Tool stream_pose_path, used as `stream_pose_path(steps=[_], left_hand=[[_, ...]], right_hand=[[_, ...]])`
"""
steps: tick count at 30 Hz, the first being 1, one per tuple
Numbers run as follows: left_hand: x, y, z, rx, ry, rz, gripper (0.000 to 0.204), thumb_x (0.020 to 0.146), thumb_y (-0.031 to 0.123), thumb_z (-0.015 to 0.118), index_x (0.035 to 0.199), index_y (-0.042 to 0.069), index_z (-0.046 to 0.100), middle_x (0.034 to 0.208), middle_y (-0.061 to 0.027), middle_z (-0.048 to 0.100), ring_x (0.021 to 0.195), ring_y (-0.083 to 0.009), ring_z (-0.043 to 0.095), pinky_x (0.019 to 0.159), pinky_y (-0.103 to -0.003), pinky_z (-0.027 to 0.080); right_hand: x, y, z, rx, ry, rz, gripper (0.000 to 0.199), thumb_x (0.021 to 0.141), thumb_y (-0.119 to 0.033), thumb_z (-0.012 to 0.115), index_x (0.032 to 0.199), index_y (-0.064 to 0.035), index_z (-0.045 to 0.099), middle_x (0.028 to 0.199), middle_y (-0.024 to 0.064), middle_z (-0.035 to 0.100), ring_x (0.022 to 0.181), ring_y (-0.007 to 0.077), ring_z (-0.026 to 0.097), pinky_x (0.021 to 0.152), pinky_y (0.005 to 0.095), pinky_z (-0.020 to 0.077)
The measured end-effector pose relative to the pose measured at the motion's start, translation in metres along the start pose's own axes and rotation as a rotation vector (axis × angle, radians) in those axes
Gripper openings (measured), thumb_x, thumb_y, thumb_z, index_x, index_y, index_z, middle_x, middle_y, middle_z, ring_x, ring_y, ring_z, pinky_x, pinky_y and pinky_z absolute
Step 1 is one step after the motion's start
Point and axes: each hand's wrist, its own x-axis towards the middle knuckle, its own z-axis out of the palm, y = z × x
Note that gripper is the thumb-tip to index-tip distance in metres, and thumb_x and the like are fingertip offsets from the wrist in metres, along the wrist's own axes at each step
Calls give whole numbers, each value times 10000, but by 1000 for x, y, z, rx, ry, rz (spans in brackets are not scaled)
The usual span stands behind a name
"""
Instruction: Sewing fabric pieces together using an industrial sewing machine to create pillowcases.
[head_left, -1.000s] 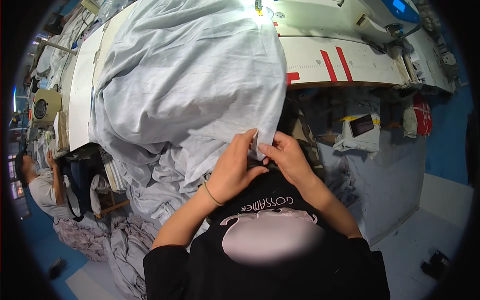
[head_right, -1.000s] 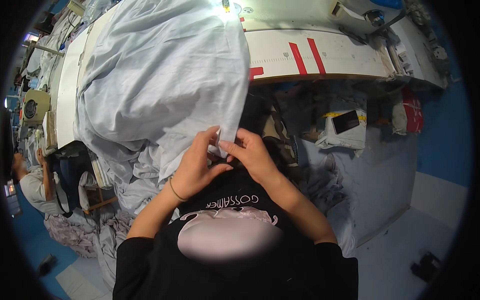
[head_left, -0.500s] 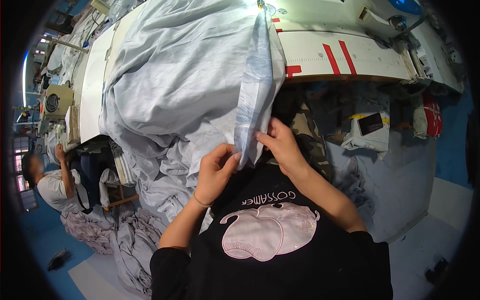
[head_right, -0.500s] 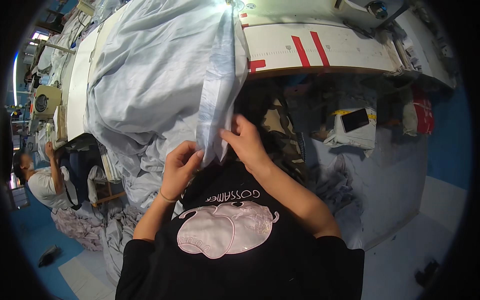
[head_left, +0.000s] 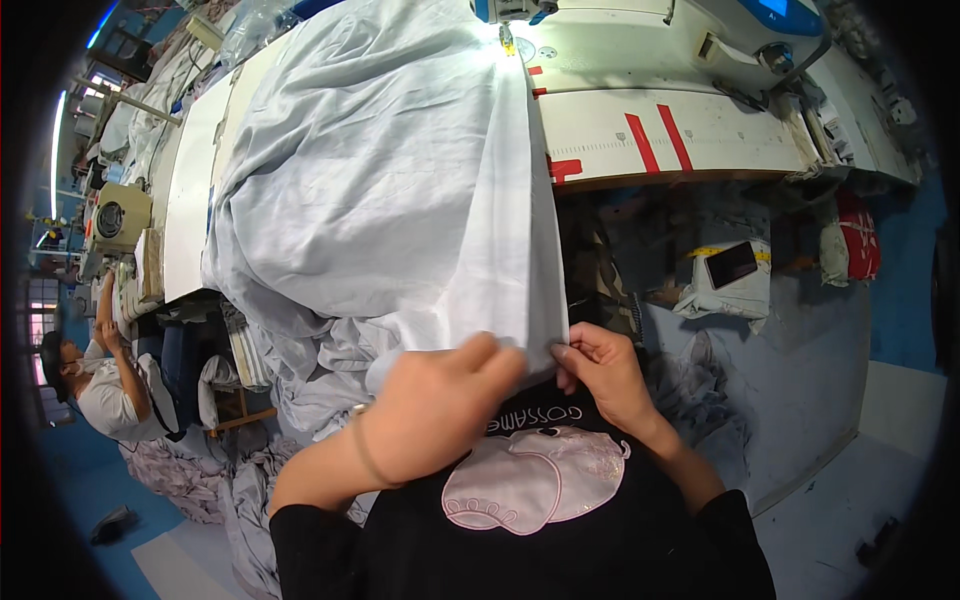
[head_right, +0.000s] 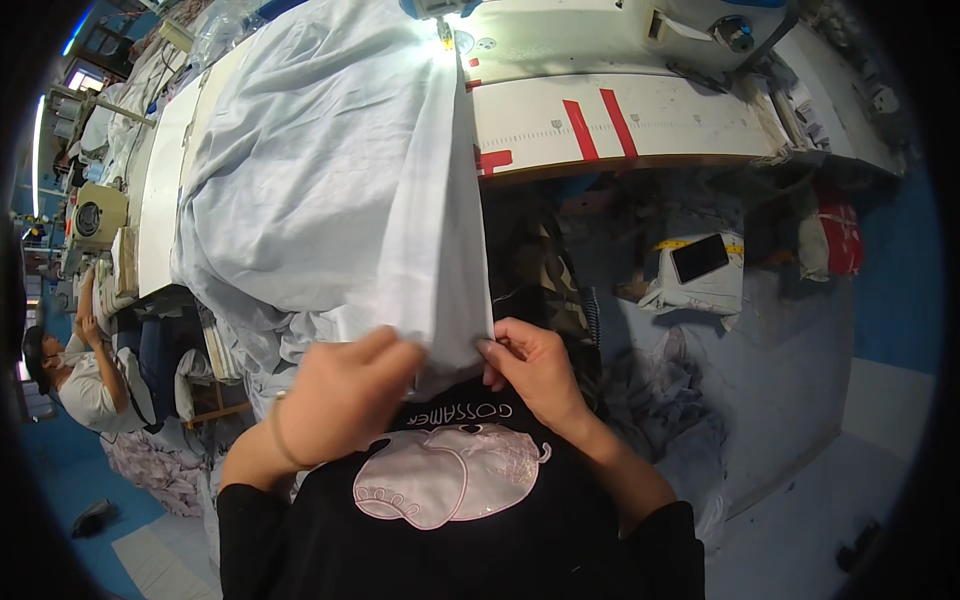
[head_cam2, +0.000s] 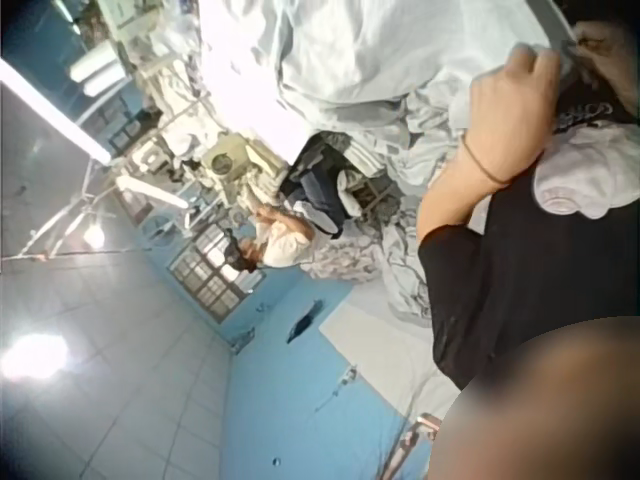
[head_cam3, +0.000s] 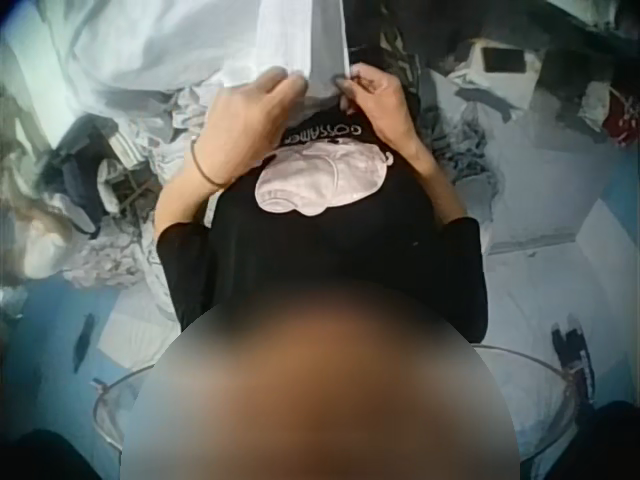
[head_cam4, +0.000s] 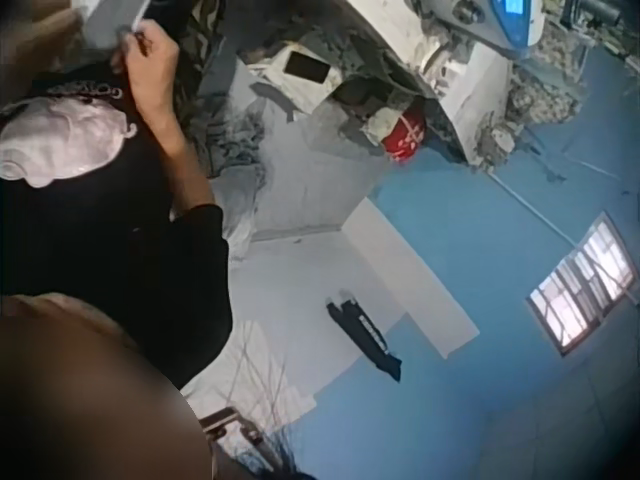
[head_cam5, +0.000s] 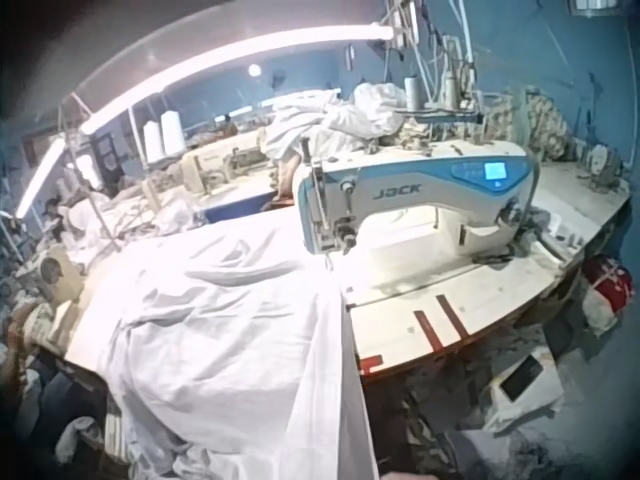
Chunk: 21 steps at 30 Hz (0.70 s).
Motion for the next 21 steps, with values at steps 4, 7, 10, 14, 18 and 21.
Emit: stream_pose_path(steps=[4, 7, 10, 14, 18, 21], left_hand=[[38, 6, 42, -21, -131, 53, 163, 775, 90, 648, 931, 108, 604, 865, -66, 539, 644, -277, 629, 518, -393, 491], [53, -3, 63, -29, -4, 184, 100, 790, 87, 630, 888, 70, 620, 924, -83, 532, 826, -262, 606, 645, -369, 513], [60, -10, 76, -42, -20, 242, 97, 771, 86, 642, 858, 46, 625, 954, -96, 541, 916, -260, 573, 722, -353, 512], [65, -5, 75, -91, -108, 226, 96, 743, 78, 656, 820, 33, 619, 952, -100, 563, 895, -267, 578, 750, -353, 513], [69, -28, 42, -240, -234, 272, 98, 796, 38, 641, 888, 5, 650, 977, -98, 602, 884, -271, 608, 785, -329, 518], [60, -91, 6, -691, 28, 12, 155, 860, 11, 642, 1013, -11, 654, 1079, -123, 623, 918, -319, 608, 852, -363, 499]], right_hand=[[-3, 16, -9, -114, 53, -98, 95, 968, -23, 599, 1003, 31, 669, 744, 16, 632, 670, 87, 629, 613, 228, 518], [-6, 20, -18, -171, 18, -212, 93, 930, 18, 614, 1004, 41, 665, 797, 45, 650, 684, 105, 651, 624, 232, 526], [-3, 10, -25, -467, 61, -139, 149, 899, 56, 605, 1034, 40, 666, 843, 87, 654, 689, 126, 667, 628, 247, 534], [27, -15, -24, -779, 388, -895, 226, 773, 65, 655, 975, -15, 716, 936, 105, 676, 903, 244, 669, 784, 334, 505], [57, -35, -36, -1122, 139, -1225, 205, 728, 45, 675, 914, -34, 706, 951, 101, 680, 932, 255, 664, 831, 385, 477], [64, -23, -29, -951, -1, -1041, 161, 707, 82, 638, 815, -35, 666, 928, 100, 674, 919, 280, 666, 803, 398, 467]])
